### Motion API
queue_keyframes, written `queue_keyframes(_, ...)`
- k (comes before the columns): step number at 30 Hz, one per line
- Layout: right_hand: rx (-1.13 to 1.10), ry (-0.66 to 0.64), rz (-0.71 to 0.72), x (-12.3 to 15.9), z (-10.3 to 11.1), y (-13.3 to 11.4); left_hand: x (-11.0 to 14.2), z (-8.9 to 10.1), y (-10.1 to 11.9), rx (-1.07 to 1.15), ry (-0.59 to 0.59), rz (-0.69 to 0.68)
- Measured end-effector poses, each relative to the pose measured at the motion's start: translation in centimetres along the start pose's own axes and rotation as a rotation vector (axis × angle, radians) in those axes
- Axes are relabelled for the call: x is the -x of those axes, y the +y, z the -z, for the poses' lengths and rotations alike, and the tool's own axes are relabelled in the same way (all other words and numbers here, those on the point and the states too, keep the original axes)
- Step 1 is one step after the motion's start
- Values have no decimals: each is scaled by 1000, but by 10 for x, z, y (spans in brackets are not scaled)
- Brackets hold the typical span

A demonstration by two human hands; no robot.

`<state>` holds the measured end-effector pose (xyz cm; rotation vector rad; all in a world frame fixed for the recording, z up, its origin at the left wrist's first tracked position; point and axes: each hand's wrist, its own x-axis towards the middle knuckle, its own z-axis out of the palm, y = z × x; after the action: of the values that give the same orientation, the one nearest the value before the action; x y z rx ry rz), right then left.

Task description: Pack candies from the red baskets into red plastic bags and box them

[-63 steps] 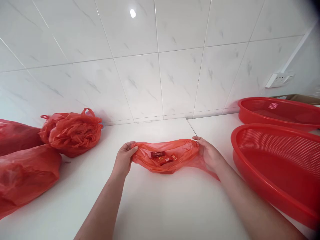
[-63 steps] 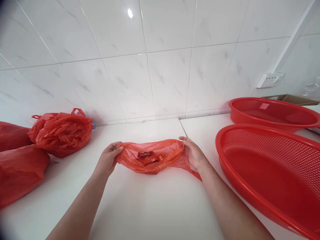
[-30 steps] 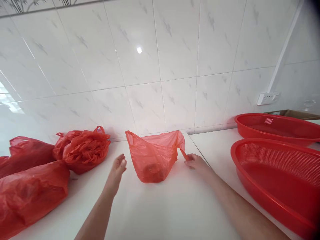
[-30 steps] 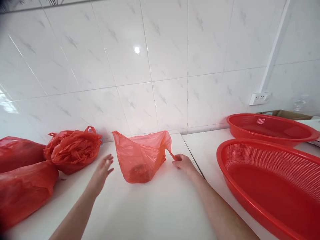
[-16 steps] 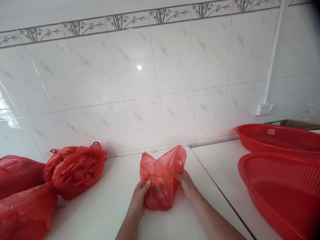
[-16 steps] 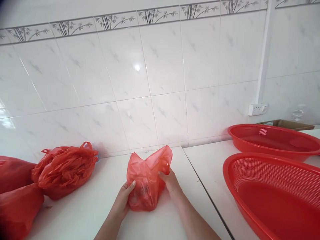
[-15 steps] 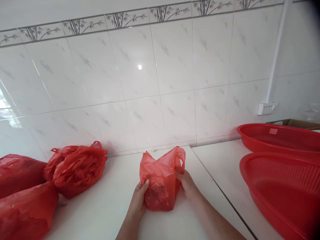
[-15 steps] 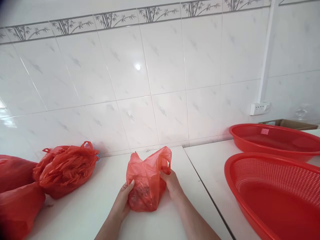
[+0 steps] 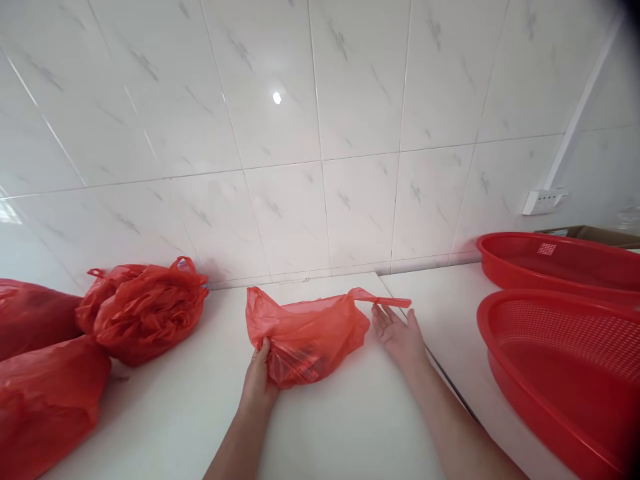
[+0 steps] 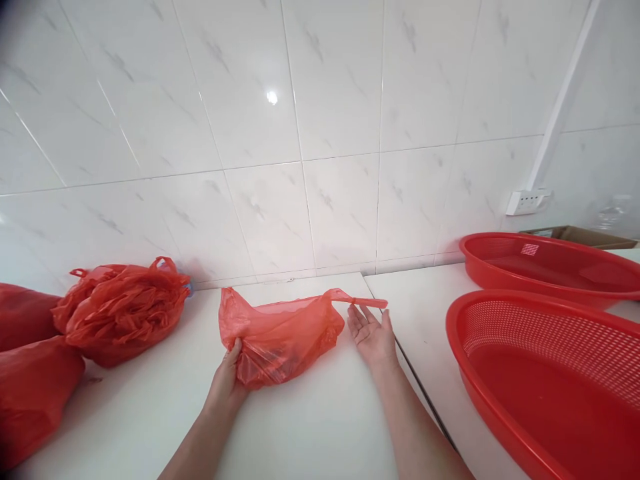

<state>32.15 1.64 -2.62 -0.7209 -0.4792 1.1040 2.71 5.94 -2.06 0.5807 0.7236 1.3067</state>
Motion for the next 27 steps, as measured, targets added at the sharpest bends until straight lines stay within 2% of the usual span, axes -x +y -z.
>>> queue_keyframes(2,33,-44,-77,5,-10,6,1,0,1,-4,7,2)
queue_keyframes(4,109,-184,-123,13,-23,9,3,-1,2,-4,-9,12)
queue_keyframes(7,210,-405,-170,27,-37,10,7,-2,2,14,-78,55)
queue_keyframes(9,197,-446,-225,31,-38,11,10,-4,0,15,-143,89)
queue_keyframes(14,17,-297,-396,26,-21,17,20,-9,-6,-21,-273,128)
queue_keyframes(18,-4,-273,-370,21,-15,17,24,-8,-7,-7,-308,204)
queue_keyframes(23,-94,-296,-254,19,-19,10,22,-8,-7,2,-254,213)
queue_keyframes(25,-144,-254,-195,17,-21,8,21,-11,-8,9,-215,196)
queue_keyframes(27,-177,-156,-176,14,-22,8,19,-13,-10,20,-150,148)
